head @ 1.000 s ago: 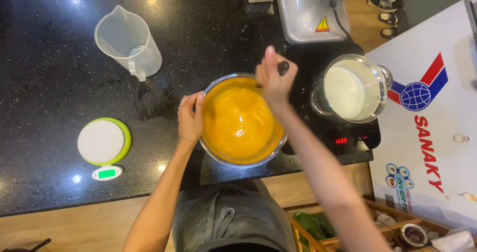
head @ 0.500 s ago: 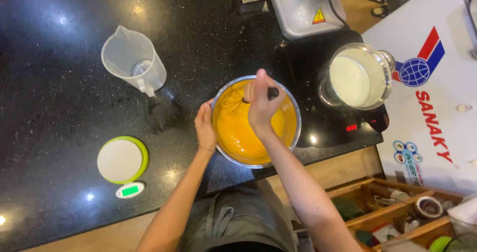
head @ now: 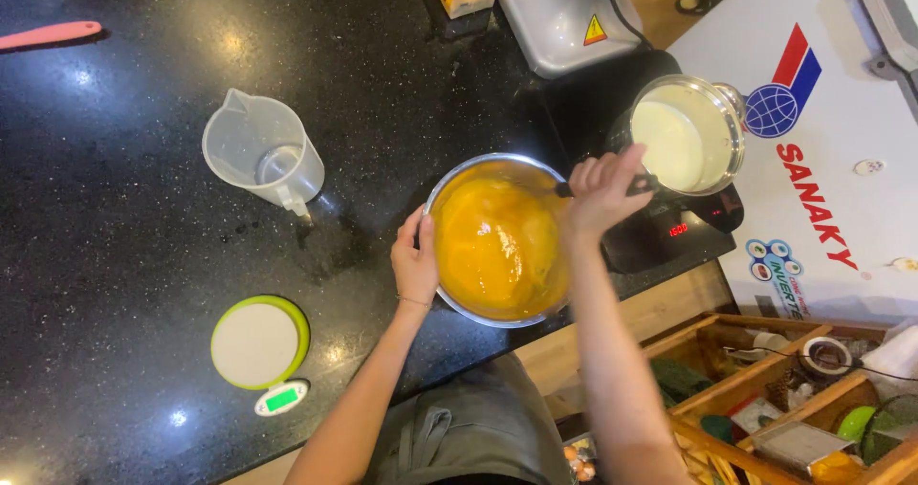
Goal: Preparing cake batter by adding flour to egg yolks, whisking the mixture, and weighing liquid ingredients on a digital scale.
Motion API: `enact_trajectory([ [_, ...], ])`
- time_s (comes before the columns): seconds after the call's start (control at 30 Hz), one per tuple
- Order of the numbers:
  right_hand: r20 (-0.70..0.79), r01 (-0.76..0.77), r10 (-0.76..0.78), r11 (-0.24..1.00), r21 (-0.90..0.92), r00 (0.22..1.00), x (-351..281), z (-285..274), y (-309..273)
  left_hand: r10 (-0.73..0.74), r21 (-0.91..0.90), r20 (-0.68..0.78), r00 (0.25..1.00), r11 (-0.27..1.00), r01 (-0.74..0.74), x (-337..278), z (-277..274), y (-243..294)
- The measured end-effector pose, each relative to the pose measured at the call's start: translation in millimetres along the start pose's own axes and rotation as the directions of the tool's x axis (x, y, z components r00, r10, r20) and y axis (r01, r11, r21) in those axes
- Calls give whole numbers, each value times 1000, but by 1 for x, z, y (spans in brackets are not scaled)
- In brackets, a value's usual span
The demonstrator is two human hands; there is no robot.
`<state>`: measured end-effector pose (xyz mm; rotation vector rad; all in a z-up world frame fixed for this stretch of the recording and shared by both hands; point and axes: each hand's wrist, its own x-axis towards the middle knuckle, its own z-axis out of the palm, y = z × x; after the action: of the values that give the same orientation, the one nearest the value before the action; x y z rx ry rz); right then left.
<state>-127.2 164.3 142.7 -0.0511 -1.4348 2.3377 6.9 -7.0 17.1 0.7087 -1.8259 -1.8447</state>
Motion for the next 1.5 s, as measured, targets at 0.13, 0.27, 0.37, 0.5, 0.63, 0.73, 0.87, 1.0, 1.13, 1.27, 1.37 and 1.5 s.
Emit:
enact_trajectory([
  [0.13,254,-377,333,913,154,908,-24,-23,2,8,25,-17,1000,1000,-7,4,2,5],
  [0.27,241,-104,192,937,-333,951,14,-31,-27,-23,67,-39,999,997,26,-6,0,13],
  [0.37,26,10,-11,999,47,1000,1,-25,-16,-8,67,-44,999,998,11,1,3,16],
  [0.5,212,-372,336,914,160,918,-27,-49,-17,51,136,-46,998,990,-45,3,0,19],
  [0.63,341,-225,302,942,-247,890,7,-57,-62,104,156,-45,994,983,-96,0,0,16],
  [0.73,676,148,38,965,-216,736,3,-78,-67,99,179,-63,993,980,-86,-1,2,23],
  [0.87,894,662,237,604,-443,381,-39,-79,-146,69,225,-96,993,973,-46,-1,0,15],
  [1.0,871,613,430,628,-479,240,-66,-103,-142,135,230,-95,986,967,-110,2,4,5],
  [1.13,937,547,329,766,-337,117,-36,-85,-111,149,290,-83,985,950,-119,-1,2,4],
  [1.27,813,638,564,575,-512,145,-50,-83,-123,187,313,-65,980,936,-158,-4,5,19],
  [1.37,820,641,549,575,-509,160,-64,-76,-125,189,310,-76,979,938,-157,-2,7,25],
  [1.5,936,566,304,746,-350,178,-37,-78,-102,116,333,-103,988,940,-75,-6,5,20],
])
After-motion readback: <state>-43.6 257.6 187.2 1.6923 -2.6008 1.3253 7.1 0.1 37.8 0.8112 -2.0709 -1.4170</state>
